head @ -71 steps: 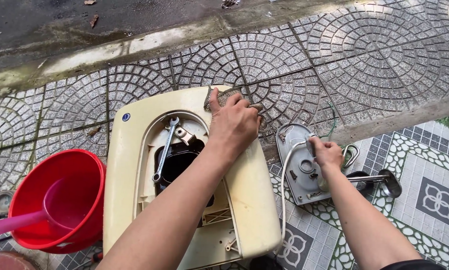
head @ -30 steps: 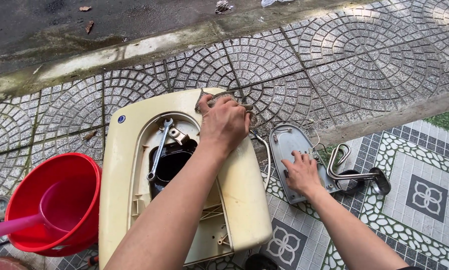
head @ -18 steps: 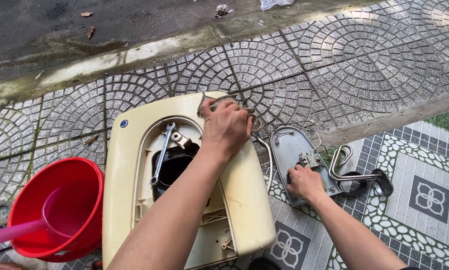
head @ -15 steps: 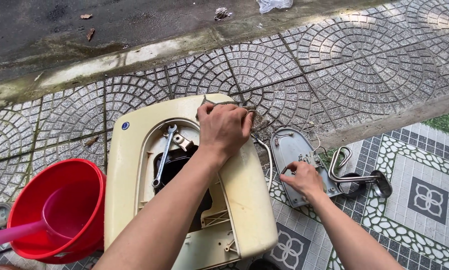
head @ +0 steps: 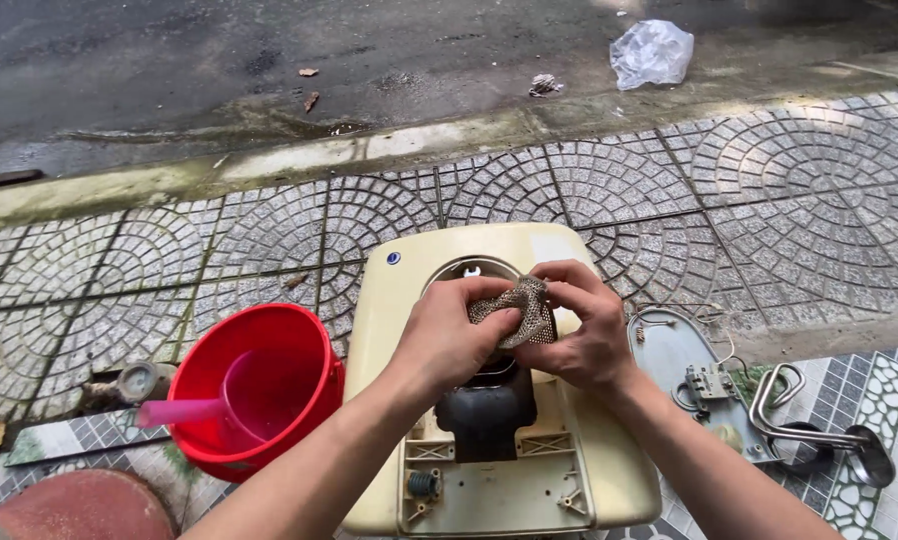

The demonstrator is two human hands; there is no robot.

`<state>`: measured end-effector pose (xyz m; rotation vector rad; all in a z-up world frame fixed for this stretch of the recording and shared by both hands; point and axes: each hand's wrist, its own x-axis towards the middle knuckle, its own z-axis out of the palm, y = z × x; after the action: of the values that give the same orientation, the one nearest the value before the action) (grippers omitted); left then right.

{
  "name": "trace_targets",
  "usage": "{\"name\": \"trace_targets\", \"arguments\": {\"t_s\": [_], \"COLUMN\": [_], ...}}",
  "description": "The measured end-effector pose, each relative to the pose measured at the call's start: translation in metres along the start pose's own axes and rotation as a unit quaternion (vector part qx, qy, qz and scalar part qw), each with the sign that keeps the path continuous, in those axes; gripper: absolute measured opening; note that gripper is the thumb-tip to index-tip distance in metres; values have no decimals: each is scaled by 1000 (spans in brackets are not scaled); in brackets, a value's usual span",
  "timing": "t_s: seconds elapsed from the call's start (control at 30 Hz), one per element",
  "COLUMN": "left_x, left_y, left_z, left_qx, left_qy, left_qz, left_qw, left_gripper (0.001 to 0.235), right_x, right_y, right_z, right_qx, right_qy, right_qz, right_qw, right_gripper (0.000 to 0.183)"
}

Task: The person scrubs a metal heating element with a mesh pad over a disassembled washing machine base, then uses a wrench to tighten a bolt on the element. The person also handles a black rubber gasket and places the cleaned parts on the tiled floor.

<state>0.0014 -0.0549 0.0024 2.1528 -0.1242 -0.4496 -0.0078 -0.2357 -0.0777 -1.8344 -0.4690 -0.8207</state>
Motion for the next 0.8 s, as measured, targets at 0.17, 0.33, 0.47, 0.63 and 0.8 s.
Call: {"name": "trace_targets", "arguments": {"t_s": [0.17,0.33,0.47,0.63,0.8], "left_x": [-33,-33,-34,-29,-27], "left_y": [-12,-27,-31,-39,-38], "left_z": [-29,-30,-32,-27,-26], "left_qx": [-33,-76,-142,-94,-124], "left_qy": [50,39,28,55,24], "left_qz": [-69,-59,-59,-56,-62], "left_qw": [996,995,988,993,990], "left_gripper": [31,23,24,22,25], "right_x": [2,0,-1,-3,-1], "right_y": [-25,-20,-24,-16,-19], "right_z": [36,45,48,46,44], "right_qx": [10,-22,-21,-22,-50], "right_qy": [-5,-9,-23,-30,-21], "right_qz": [-48,-85,-82,-92,-100], "right_qw": [999,996,996,995,993], "right_gripper": [36,38,42,39,39]}}
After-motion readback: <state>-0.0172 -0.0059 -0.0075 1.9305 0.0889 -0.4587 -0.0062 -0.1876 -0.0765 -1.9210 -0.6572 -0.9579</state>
